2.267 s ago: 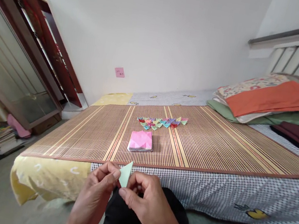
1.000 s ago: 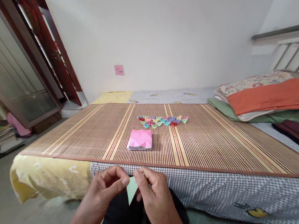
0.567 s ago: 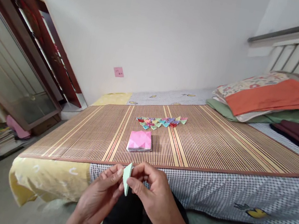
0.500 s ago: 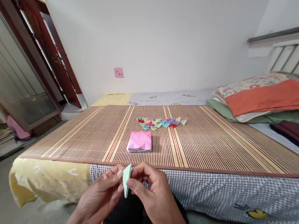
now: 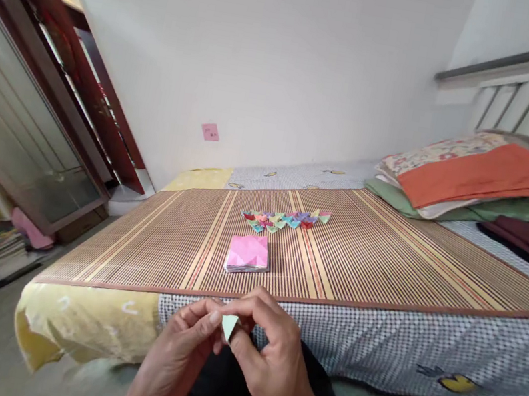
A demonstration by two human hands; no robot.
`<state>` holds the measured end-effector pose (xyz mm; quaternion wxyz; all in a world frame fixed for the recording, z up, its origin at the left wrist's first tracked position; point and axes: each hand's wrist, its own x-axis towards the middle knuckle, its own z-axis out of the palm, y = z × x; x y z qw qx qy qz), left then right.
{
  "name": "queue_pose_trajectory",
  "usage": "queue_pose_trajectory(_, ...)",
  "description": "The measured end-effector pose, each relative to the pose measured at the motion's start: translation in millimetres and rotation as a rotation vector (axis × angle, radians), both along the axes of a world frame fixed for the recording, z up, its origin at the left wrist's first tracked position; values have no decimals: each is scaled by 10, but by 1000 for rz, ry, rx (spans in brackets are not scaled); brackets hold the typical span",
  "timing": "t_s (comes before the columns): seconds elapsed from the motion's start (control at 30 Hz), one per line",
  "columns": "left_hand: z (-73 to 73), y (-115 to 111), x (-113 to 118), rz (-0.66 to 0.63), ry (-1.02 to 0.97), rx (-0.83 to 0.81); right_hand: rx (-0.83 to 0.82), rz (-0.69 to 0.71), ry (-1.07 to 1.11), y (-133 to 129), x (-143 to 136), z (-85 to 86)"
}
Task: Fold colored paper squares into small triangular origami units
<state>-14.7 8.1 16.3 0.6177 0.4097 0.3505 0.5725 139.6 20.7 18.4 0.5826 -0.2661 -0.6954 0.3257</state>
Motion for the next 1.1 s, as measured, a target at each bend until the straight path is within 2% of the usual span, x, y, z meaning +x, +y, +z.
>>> queue_pose_trajectory(0.17,15,-67,55,49,109,-5,216,-144,-71,15,-36,-79)
queue_pose_trajectory(0.3,52,-84,61,-4,32,-42,321,-196,-122,34,-60,-165)
queue_pose_trajectory(0.53,51,-54,60,49,-64,-83,284,-137,-117,38,-86,-151)
queue_pose_trajectory(0.73,16,-69,97,90,-66,-87,243,-280,-19,65,-119,-183)
queue_pose_trajectory(0.9,-19,-36,70,158,-31,-93,272,-212,-78,54,-91,-231)
queue_pose_trajectory(1.1,-51,-16,28,289,95,-49,182,-60,-159,34,3,-184)
